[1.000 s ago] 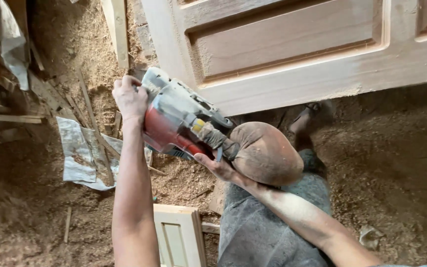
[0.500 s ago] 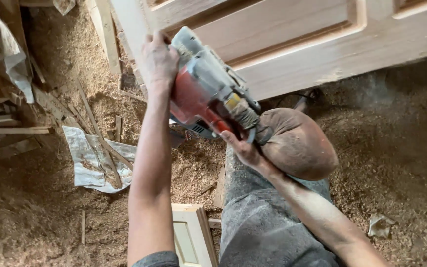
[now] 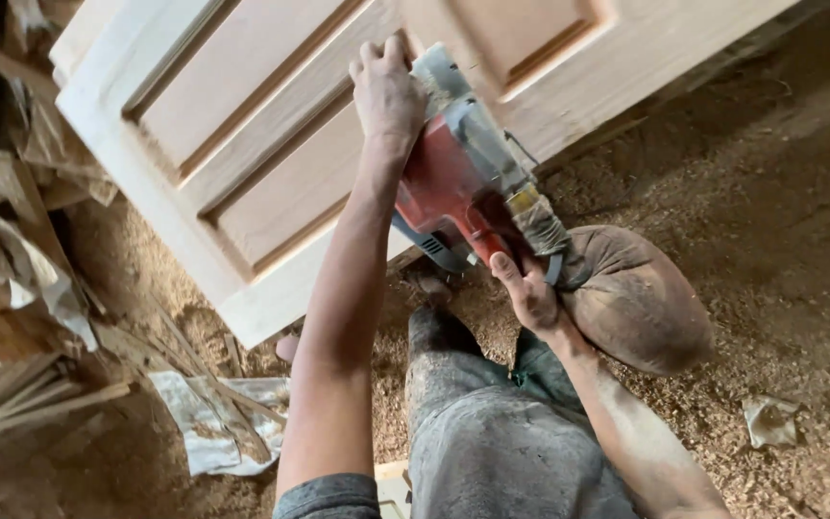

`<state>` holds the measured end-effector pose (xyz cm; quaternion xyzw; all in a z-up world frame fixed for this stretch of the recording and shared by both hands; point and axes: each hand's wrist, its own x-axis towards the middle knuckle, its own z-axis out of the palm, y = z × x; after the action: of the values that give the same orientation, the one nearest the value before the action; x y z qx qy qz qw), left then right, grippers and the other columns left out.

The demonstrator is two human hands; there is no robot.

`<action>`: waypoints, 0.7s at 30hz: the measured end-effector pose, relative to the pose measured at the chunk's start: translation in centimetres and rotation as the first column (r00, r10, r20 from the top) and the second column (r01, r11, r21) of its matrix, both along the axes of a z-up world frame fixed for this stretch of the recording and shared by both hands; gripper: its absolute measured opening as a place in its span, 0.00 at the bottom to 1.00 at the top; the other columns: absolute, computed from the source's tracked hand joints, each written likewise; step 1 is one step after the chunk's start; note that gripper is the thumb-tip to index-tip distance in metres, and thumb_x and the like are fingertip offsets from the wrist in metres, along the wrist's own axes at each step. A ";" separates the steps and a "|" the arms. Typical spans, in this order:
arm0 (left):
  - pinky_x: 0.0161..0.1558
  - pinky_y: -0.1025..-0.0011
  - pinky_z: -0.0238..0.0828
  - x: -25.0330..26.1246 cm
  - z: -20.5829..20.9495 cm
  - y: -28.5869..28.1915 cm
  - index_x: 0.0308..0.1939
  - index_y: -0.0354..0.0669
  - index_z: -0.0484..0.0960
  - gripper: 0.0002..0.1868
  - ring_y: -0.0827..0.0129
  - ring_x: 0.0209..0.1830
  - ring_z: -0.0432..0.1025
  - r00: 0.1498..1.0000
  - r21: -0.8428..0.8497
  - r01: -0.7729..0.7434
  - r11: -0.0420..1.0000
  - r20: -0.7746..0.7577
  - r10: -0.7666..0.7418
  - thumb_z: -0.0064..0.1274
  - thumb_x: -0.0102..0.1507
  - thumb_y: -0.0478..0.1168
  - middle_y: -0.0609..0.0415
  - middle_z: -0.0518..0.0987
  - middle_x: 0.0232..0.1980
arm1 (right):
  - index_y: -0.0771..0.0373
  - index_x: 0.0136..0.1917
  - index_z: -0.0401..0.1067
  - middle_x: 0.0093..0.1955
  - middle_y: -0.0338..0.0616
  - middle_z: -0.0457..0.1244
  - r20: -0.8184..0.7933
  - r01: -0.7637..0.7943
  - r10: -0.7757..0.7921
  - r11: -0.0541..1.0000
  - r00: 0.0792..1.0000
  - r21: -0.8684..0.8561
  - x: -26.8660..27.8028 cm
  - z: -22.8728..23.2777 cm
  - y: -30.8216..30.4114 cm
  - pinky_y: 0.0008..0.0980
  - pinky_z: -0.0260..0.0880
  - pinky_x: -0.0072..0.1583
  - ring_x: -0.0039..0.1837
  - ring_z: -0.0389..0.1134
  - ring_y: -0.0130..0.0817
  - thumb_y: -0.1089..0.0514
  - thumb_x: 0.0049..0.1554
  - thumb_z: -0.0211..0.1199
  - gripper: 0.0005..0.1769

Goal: Sanding a wooden door using hand sandpaper for details and a belt sander for flat surfaces.

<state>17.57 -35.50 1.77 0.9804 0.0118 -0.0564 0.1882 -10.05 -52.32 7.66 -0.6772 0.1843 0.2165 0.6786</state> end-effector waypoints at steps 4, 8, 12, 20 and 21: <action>0.33 0.52 0.74 3.7 -0.8 -9.0 0.38 0.44 0.74 0.12 0.46 0.45 0.67 0.992 0.016 0.107 0.994 0.070 -0.108 0.44 0.52 0.28 0.45 0.71 0.43 | 0.57 0.48 0.73 0.45 0.41 0.68 -0.174 0.186 -0.176 0.981 0.969 0.047 0.8 -1.9 -5.8 0.27 0.63 0.52 0.48 0.66 0.32 0.26 0.54 0.54 0.33; 0.34 0.44 0.74 6.5 -1.4 -16.4 0.42 0.41 0.79 0.21 0.38 0.49 0.67 0.978 -0.114 0.178 0.977 0.128 -0.164 0.37 0.49 0.24 0.36 0.76 0.45 | 0.42 0.80 0.60 0.46 0.30 0.63 0.269 0.033 -0.044 0.998 0.962 0.046 4.5 2.2 -9.8 0.22 0.54 0.49 0.42 0.52 0.23 0.23 0.63 0.39 0.40; 0.31 0.49 0.71 8.5 -4.6 -20.2 0.29 0.47 0.74 0.08 0.48 0.30 0.72 0.989 -0.183 0.125 0.975 0.098 -0.108 0.42 0.54 0.29 0.49 0.75 0.30 | 0.55 0.41 0.73 0.36 0.35 0.63 0.102 0.279 -0.285 0.958 0.953 0.066 3.0 -2.7 -12.2 0.25 0.63 0.48 0.41 0.63 0.27 0.30 0.64 0.50 0.29; 0.31 0.49 0.73 4.1 -0.8 -14.7 0.48 0.40 0.72 0.16 0.43 0.42 0.66 0.952 -0.008 0.275 0.961 0.138 -0.272 0.39 0.58 0.25 0.40 0.69 0.44 | 0.56 0.53 0.74 0.42 0.37 0.66 0.076 0.279 -0.296 0.943 0.952 0.183 -0.1 -3.7 -7.0 0.26 0.65 0.48 0.43 0.62 0.28 0.28 0.61 0.54 0.31; 0.31 0.49 0.73 3.5 -0.7 -13.2 0.48 0.40 0.72 0.16 0.43 0.42 0.66 0.957 -0.009 0.253 0.967 0.145 -0.249 0.39 0.58 0.25 0.40 0.69 0.44 | 0.56 0.53 0.74 0.42 0.37 0.66 0.084 0.256 -0.274 0.950 0.958 0.181 -0.9 -4.3 -5.9 0.26 0.65 0.48 0.43 0.62 0.28 0.28 0.61 0.54 0.31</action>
<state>21.03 -48.69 1.06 0.9728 -0.1271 -0.0095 0.1934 -10.94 -58.21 3.33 -0.5972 0.2175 0.1011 0.7654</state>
